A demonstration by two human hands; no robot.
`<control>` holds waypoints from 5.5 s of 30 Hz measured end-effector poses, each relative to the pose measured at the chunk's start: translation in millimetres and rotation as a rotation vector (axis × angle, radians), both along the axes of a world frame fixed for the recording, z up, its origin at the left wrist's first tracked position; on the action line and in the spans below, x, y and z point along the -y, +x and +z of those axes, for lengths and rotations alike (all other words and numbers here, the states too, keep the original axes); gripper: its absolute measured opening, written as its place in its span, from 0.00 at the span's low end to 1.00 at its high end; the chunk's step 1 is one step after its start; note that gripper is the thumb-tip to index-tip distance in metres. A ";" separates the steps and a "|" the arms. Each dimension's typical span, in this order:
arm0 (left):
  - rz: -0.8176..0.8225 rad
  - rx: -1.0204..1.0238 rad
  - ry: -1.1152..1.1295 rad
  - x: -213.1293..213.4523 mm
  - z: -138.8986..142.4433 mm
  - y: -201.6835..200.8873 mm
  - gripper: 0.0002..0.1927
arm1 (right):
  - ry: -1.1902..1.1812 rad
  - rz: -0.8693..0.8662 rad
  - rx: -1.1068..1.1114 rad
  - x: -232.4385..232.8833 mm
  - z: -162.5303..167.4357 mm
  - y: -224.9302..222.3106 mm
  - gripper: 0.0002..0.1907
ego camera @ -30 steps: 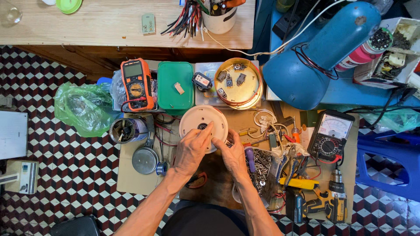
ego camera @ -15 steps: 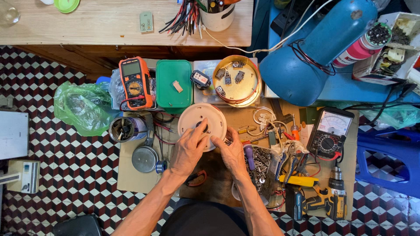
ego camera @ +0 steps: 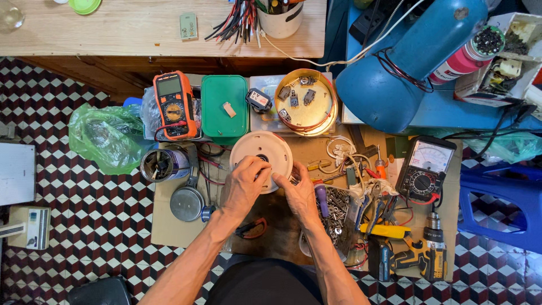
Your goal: The person disassembles a cylindrical metal appliance, removes the base plate, and uses a cordless drill to fasten screws into the base. The person then reassembles the appliance by placing the base back onto the cylinder and attaching the lid.
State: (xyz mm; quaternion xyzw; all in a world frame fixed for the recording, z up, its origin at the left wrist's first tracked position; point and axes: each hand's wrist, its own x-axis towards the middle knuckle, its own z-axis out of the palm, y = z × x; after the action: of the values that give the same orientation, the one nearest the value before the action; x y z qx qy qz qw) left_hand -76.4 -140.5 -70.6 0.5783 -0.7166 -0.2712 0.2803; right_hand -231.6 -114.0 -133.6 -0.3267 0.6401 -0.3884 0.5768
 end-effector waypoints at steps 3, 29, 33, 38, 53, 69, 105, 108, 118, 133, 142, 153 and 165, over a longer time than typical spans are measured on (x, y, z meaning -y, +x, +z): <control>-0.035 0.041 -0.021 -0.4 2.0 0.5 0.06 | 0.024 0.003 -0.018 -0.3 -0.5 -0.1 0.40; -0.069 -0.028 -0.012 -10.3 6.9 14.3 0.17 | -0.004 0.009 -0.010 -0.6 2.1 -1.1 0.39; -0.088 0.043 -0.064 -10.5 8.2 30.7 0.42 | 0.000 -0.026 0.012 -2.8 -4.3 2.2 0.39; -0.094 0.195 0.140 -7.2 -2.0 20.7 0.66 | -0.047 -0.049 -0.032 -17.0 -1.0 0.4 0.43; -0.078 0.302 0.262 -13.5 11.5 6.0 0.73 | -0.125 -0.423 -0.355 -117.9 4.9 -61.9 0.30; -0.069 0.383 0.270 -7.5 23.9 2.1 0.79 | 0.629 -1.050 0.193 -194.6 -16.5 -224.2 0.18; -0.017 -0.016 -0.026 -21.7 33.0 50.3 0.50 | -0.055 -0.030 -0.234 -128.3 204.7 -40.4 0.16; 0.014 0.029 0.133 -19.3 35.8 55.8 0.46 | -0.082 0.048 -0.290 -113.2 216.6 -29.0 0.15; 0.013 0.070 0.169 -16.3 30.1 65.5 0.41 | -0.036 0.121 -0.460 -88.6 209.3 -24.9 0.17; 0.013 0.015 0.147 -14.2 20.9 65.8 0.36 | 0.033 0.147 -0.539 -76.8 206.0 -23.0 0.19; 0.009 0.023 0.150 -11.9 20.1 66.3 0.36 | 0.024 0.129 -0.556 -74.4 203.1 -21.9 0.20; 0.017 0.016 0.133 -14.0 14.2 64.3 0.35 | 0.007 0.196 -0.545 -73.3 208.4 -17.5 0.19; 0.030 -0.031 0.193 -16.3 18.1 66.2 0.31 | -0.038 0.659 -0.889 -26.9 254.3 -1.4 0.24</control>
State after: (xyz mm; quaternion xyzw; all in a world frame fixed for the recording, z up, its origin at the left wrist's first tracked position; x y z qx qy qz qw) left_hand -10.2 -124.3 -52.5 0.6089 -0.6740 -0.3437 0.2383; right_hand -233.0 -87.1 120.8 -0.6523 0.6790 -0.0236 0.3362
